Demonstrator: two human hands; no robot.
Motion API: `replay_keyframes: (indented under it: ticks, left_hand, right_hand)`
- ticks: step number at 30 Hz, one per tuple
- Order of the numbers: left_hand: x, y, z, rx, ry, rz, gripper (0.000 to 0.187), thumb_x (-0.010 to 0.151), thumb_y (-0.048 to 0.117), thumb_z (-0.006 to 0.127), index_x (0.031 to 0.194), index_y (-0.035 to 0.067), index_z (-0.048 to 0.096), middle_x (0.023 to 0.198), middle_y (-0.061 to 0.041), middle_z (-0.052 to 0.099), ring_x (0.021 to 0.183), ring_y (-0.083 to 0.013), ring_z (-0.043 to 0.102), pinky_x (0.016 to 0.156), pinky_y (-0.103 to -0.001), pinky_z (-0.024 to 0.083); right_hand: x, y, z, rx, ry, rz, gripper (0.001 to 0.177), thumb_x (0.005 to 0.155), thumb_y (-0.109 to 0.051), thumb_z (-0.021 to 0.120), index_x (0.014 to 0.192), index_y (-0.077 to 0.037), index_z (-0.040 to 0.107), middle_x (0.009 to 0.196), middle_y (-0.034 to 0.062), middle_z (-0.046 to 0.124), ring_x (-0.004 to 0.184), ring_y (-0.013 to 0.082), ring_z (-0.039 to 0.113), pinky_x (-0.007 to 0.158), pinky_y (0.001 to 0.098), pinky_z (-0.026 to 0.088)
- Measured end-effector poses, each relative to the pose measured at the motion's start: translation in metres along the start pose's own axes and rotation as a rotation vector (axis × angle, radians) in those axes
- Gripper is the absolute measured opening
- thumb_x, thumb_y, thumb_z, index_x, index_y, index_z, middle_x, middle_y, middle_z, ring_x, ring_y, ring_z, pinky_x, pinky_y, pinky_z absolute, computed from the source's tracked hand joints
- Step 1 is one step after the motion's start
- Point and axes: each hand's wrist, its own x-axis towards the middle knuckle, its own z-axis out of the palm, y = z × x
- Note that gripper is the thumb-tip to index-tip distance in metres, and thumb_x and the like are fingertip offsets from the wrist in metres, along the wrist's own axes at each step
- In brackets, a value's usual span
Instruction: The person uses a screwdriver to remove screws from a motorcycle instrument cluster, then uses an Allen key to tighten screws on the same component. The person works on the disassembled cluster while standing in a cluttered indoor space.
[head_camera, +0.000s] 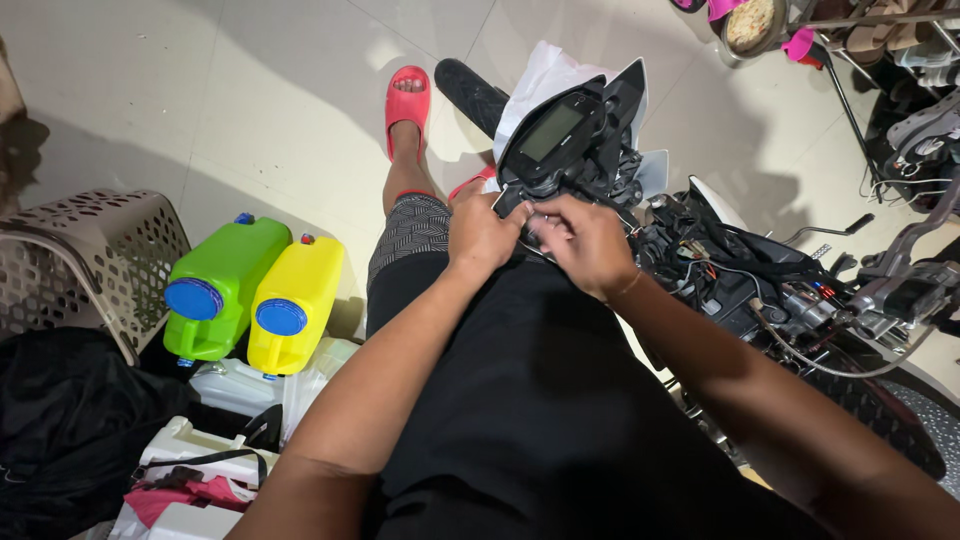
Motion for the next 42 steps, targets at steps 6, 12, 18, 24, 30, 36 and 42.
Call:
replay_keyframes:
  ticks: [6, 12, 18, 24, 30, 36, 42]
  left_hand:
    - [0.001, -0.003, 0.004, 0.055, 0.158, 0.156, 0.079, 0.075, 0.034, 0.086, 0.138, -0.004, 0.055, 0.117, -0.027, 0.065, 0.113, -0.0447, 0.059, 0.094, -0.050, 0.049]
    - [-0.002, 0.000, 0.008, 0.029, 0.056, 0.000, 0.069, 0.081, 0.032, 0.081, 0.141, 0.009, 0.056, 0.114, -0.021, 0.068, 0.116, -0.0406, 0.058, 0.094, -0.049, 0.048]
    - [0.000, -0.003, 0.011, 0.002, 0.088, 0.089, 0.061, 0.083, 0.030, 0.081, 0.136, 0.005, 0.060, 0.099, -0.019, 0.070, 0.105, -0.0385, 0.061, 0.097, -0.048, 0.045]
    - [0.004, -0.013, 0.018, 0.050, 0.068, 0.109, 0.066, 0.083, 0.030, 0.081, 0.139, 0.005, 0.058, 0.104, -0.022, 0.068, 0.110, -0.0392, 0.058, 0.101, -0.049, 0.042]
    - [0.001, -0.019, 0.020, 0.040, 0.124, 0.142, 0.067, 0.082, 0.030, 0.084, 0.139, 0.005, 0.058, 0.115, -0.026, 0.066, 0.118, -0.0438, 0.054, 0.104, -0.050, 0.040]
    - [-0.002, -0.016, 0.017, -0.010, 0.080, 0.087, 0.066, 0.082, 0.028, 0.082, 0.140, 0.006, 0.059, 0.116, -0.023, 0.067, 0.118, -0.0419, 0.056, 0.105, -0.049, 0.042]
    - [-0.001, -0.016, 0.020, -0.016, 0.140, 0.140, 0.070, 0.081, 0.028, 0.082, 0.139, -0.001, 0.057, 0.119, -0.024, 0.067, 0.120, -0.0414, 0.056, 0.105, -0.047, 0.043]
  right_hand:
    - [-0.003, -0.009, -0.026, -0.176, -0.139, -0.214, 0.042, 0.092, -0.012, 0.074, 0.133, -0.003, 0.067, 0.110, 0.0108, 0.067, 0.086, 0.0214, 0.073, 0.073, 0.0323, 0.058]
    - [0.009, -0.013, -0.035, -0.449, -0.193, -0.384, 0.039, 0.093, -0.020, 0.072, 0.129, -0.003, 0.067, 0.111, 0.0115, 0.068, 0.083, 0.0310, 0.070, 0.071, 0.0396, 0.056]
    - [0.012, -0.017, -0.036, -0.576, -0.154, -0.446, 0.039, 0.095, -0.024, 0.073, 0.127, -0.002, 0.067, 0.100, 0.0117, 0.066, 0.081, 0.0336, 0.068, 0.069, 0.0419, 0.055]
    - [0.018, -0.002, -0.022, -0.684, -0.119, -0.326, 0.019, 0.101, -0.023, 0.068, 0.094, -0.006, 0.075, 0.081, 0.0120, 0.065, 0.070, 0.0348, 0.065, 0.063, 0.0446, 0.052]
    - [0.043, 0.035, -0.015, 0.520, -0.163, 0.653, 0.041, 0.103, -0.023, 0.060, 0.076, 0.006, 0.068, 0.079, 0.0191, 0.072, 0.057, 0.0293, 0.070, 0.053, 0.0393, 0.057]
    - [0.022, 0.030, -0.020, 0.624, -0.086, 0.415, 0.011, 0.096, -0.020, 0.066, 0.096, -0.010, 0.071, 0.081, 0.0110, 0.069, 0.070, 0.0183, 0.073, 0.066, 0.0349, 0.066]
    - [0.002, -0.001, -0.029, -0.471, 0.015, -0.335, 0.009, 0.095, -0.015, 0.073, 0.095, -0.007, 0.077, 0.086, 0.0085, 0.068, 0.071, 0.0289, 0.067, 0.061, 0.0381, 0.052]
